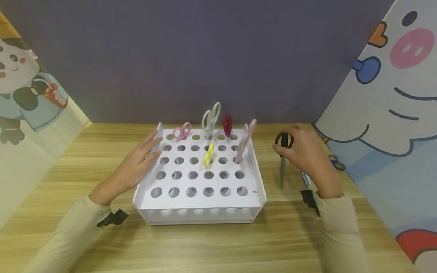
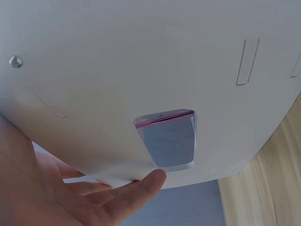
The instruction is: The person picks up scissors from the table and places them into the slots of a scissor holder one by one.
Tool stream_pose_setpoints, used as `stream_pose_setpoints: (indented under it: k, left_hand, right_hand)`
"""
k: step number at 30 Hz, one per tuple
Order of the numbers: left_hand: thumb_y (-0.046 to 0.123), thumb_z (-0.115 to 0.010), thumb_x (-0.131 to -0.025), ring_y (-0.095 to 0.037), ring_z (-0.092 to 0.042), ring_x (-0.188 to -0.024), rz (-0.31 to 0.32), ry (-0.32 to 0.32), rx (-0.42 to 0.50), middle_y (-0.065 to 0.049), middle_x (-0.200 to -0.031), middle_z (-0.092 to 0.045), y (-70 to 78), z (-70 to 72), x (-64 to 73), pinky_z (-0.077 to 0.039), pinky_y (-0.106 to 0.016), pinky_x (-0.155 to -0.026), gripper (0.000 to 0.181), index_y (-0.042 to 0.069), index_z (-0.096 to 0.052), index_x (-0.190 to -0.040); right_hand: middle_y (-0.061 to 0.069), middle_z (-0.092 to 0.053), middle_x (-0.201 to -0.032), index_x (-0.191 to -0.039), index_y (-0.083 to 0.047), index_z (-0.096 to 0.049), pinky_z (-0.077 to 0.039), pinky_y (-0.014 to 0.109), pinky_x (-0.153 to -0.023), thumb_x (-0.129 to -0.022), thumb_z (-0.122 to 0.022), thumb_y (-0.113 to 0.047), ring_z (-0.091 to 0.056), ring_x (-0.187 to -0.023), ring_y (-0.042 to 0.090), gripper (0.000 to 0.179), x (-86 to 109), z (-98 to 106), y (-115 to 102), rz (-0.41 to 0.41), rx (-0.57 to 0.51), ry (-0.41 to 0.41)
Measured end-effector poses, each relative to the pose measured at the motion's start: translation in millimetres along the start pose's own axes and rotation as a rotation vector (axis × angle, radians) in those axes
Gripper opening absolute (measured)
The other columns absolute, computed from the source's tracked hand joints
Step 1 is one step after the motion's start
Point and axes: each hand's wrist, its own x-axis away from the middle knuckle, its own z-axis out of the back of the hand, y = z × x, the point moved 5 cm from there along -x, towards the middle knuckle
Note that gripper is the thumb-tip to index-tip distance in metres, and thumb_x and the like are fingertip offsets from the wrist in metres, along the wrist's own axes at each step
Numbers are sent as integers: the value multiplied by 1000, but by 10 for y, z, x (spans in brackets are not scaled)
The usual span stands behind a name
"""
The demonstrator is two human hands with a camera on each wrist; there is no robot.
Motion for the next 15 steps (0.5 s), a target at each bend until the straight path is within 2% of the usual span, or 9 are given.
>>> stream_pose_setpoints:
  k: [5,8,13,15]
  left_hand:
    - [28,-37,-107,-38,-17,-150,-2,-1,-2,-10,-166,-8,2,0,0,-16,-55,-121,53,-3,-37,-151]
    - [28,-37,-107,-38,-17,-150,-6,2,-5,-11,-166,-9,4,4,-4,-17,-56,-121,54,-4,-37,-150]
    - [28,-37,-107,-37,-17,-150,-8,2,-4,-12,-166,-9,1,5,-9,-17,-55,-121,54,-4,-38,-150]
    - [27,-38,-106,-38,-18,-149,-6,3,-2,-12,-166,-9,-2,6,-6,-17,-55,-121,54,-4,-38,-150]
  right_hand:
    - [30,-54,-126,-118,7,-66,-52,64,-79,-84,-80,-22,-61,-100,52,46,54,129,-89,-20,-11,40]
    - [28,-56,-125,-119,5,-67,-50,61,-77,-82,-81,-20,-60,-100,48,46,105,257,-169,5,-1,120]
    - [22,-62,-122,-114,2,-70,-45,46,-77,-77,-84,-12,-59,-105,42,42,226,490,-335,62,3,290]
    - [20,-63,-122,-115,1,-71,-42,35,-81,-75,-85,-10,-59,-109,40,44,268,560,-400,77,-11,335]
